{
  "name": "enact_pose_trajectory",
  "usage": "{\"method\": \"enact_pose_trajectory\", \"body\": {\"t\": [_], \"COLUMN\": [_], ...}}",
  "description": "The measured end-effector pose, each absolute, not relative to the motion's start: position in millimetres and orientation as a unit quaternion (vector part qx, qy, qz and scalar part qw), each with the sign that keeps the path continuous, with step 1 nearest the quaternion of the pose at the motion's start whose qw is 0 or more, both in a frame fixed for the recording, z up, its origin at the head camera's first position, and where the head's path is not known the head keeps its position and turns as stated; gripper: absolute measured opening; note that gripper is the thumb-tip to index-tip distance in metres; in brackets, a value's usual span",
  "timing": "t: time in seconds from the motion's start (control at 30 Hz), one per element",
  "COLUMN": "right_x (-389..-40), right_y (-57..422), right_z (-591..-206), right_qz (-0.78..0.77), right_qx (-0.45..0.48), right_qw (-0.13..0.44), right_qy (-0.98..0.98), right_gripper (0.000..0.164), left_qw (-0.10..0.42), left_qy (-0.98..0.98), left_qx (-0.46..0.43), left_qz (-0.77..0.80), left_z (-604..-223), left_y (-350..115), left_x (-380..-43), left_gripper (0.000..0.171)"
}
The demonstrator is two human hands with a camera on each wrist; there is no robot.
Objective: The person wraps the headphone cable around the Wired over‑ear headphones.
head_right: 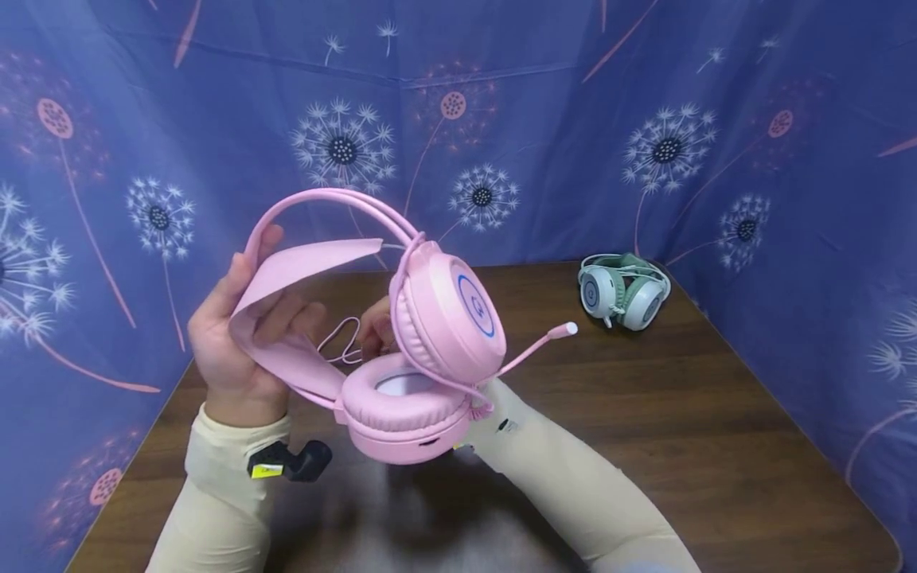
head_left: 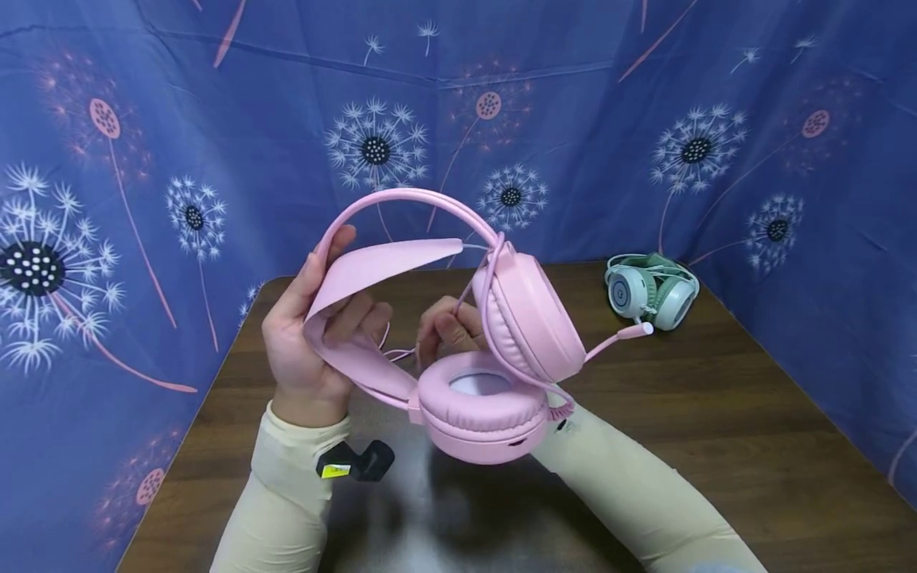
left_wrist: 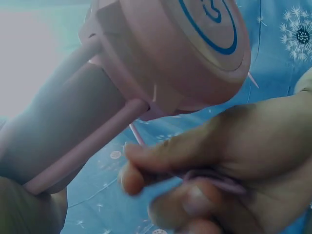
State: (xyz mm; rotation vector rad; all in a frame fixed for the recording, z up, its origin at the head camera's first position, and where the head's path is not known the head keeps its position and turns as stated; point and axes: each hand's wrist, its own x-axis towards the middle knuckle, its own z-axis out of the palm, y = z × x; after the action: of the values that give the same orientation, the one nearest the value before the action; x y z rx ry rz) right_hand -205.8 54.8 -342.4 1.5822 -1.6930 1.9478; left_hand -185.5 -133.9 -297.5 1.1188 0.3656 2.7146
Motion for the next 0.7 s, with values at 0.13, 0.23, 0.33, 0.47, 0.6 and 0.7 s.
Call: {"method": "enact_pose_trajectory", "body": {"t": [0.13,0.23,0.33,0.47,0.6,0.7], "right_x": [-184.4,-180.5,-185.4,-188.9,-178.6,-166.2], "right_y": [47.1,43.6,35.8,22.5,14.4,9.6], "right_z": [-352.4,-355.1,-359.4,-377.0,-404.4,-415.9], "right_qz": [0.73,0.75,0.72,0.675,0.703,0.711], "right_qx": [0.459,0.489,0.545,0.549,0.486,0.459], "right_qw": [-0.06,-0.144,-0.161,-0.093,-0.12,-0.097], "right_qy": [-0.502,-0.423,-0.399,-0.485,-0.504,-0.524], "right_gripper": [0.023,0.012,0.025,0.062,0.052,0.038], "left_qw": [0.075,0.06,0.044,0.022,-0.022,-0.086], "left_qy": [0.108,0.108,0.1,0.074,0.06,0.078], "left_qx": [0.38,0.377,0.366,0.351,0.34,0.335], "left_qz": [0.916,0.918,0.924,0.933,0.938,0.935], "left_z": [-296.7,-295.7,-294.7,-293.7,-291.1,-288.7], "left_y": [-134.6,-135.4,-137.1,-140.8,-143.3,-142.8], "left_x": [-185.2,-184.9,-184.0,-182.3,-180.6,-179.1], "left_gripper": [0.045,0.046,0.045,0.043,0.039,0.036]}}
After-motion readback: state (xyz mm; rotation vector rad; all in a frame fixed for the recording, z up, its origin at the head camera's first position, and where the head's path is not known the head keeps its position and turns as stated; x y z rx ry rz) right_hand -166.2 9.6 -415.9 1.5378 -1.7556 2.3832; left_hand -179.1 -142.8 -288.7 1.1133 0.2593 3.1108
